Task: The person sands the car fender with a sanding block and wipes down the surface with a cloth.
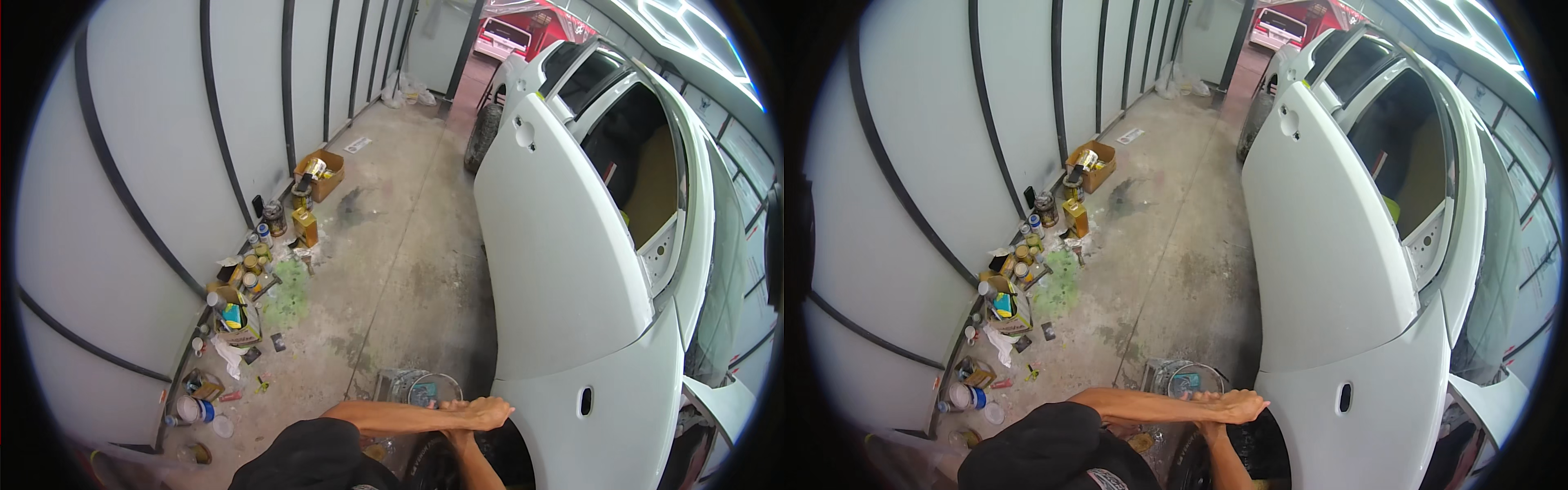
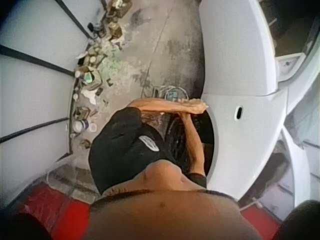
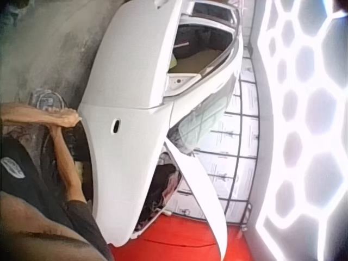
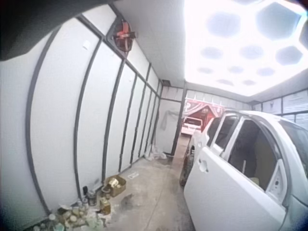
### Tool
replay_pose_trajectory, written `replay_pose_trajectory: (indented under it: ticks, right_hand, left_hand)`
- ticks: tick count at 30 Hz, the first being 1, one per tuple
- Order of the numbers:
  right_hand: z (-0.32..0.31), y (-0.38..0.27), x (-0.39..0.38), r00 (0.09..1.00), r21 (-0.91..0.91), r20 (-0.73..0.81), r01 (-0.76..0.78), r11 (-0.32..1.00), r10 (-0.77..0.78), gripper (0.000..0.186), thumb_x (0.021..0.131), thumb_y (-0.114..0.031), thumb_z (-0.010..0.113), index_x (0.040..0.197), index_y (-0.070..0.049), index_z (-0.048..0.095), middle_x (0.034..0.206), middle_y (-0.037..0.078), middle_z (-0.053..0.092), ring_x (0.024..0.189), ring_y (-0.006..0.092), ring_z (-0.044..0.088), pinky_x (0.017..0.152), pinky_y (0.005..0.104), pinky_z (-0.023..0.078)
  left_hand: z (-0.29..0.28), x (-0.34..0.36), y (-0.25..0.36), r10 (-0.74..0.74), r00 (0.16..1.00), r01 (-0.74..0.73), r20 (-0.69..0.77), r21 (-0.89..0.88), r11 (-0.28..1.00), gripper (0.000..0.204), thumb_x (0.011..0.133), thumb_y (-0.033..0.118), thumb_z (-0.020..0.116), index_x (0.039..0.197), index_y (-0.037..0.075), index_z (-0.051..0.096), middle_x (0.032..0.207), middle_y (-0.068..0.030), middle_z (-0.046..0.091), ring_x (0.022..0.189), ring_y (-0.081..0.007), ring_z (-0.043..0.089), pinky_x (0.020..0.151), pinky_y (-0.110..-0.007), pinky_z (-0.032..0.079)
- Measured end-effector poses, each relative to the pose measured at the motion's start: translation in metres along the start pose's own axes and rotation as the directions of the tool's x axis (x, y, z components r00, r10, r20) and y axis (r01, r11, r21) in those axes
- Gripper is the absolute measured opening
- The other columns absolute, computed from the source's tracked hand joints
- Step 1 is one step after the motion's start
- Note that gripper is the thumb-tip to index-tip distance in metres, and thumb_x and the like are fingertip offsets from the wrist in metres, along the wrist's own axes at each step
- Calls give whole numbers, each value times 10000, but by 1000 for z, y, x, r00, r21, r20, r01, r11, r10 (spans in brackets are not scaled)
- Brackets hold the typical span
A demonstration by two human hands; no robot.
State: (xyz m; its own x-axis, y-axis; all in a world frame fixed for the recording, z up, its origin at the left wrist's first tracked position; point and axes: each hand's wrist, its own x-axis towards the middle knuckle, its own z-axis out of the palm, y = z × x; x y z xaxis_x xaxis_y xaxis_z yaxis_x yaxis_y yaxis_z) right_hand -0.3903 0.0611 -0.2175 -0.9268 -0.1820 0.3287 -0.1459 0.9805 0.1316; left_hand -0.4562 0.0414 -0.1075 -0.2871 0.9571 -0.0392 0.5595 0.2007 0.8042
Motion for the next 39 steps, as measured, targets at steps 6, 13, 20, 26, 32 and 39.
replay_pose_trajectory:
  ticks: [6, 13, 20, 26, 32, 39]
  right_hand:
    - [-49, -12, 35, 901, 10, 377, -236, 972, 215, 308, 868, -367, 674, 739, -88, 660, 691, 144, 615, 678, 318, 633, 617, 467, 487]
    - [-68, -8, -2, 975, 260, 202, -146, 955, 94, 399, 888, -435, 697, 866, -39, 741, 865, 191, 742, 812, 366, 725, 728, 504, 555]
    - [-188, -74, -45, 563, 759, 77, -568, 318, 823, 207, 839, -70, 724, 1038, -34, 679, 997, 118, 659, 916, 246, 630, 889, 365, 507]
    - [-218, -85, -130, 231, 809, -78, -553, 197, 970, 600, 804, 64, 570, 1389, -16, 466, 1303, 188, 514, 1240, 285, 522, 1080, 401, 414]
    - [-315, -103, -173, -12, 760, -271, -617, 206, 963, 212, 947, -140, 765, 1117, -30, 702, 942, 78, 707, 896, 153, 647, 858, 313, 523]
    - [-347, -147, -184, -22, 780, -252, -597, 190, 967, 115, 955, -128, 746, 1018, -33, 739, 913, 79, 757, 852, 140, 699, 809, 315, 552]
  left_hand:
    - [25, 4, -4, -13, 1000, 13, -1, 42, 999, 524, 1086, 359, 463, 860, -46, 708, 899, -269, 726, 877, -471, 723, 737, -563, 592]
    - [22, 15, -29, -236, 930, 347, 280, -462, 816, 589, 1075, 447, 498, 724, 4, 662, 676, -153, 695, 663, -280, 725, 624, -415, 578]
    - [1, -110, -57, 83, 722, 576, 686, -664, 477, 310, 1050, 276, 632, 1244, 36, 608, 1162, -90, 640, 939, -201, 689, 751, -333, 638]
    - [56, -126, -8, 249, 816, 443, 521, -842, 308, 316, 936, 4, 712, 1232, 56, 613, 1242, -66, 606, 1097, -188, 634, 845, -385, 605]
    - [29, -137, 83, 386, 787, 182, 482, -779, 600, 86, 920, -23, 702, 982, 15, 655, 1300, -127, 606, 977, -171, 639, 810, -306, 565]
    - [79, -183, 108, 369, 695, 179, 617, -645, 743, 406, 892, 104, 822, 1197, 10, 571, 1197, -119, 698, 1071, -167, 648, 924, -327, 527]
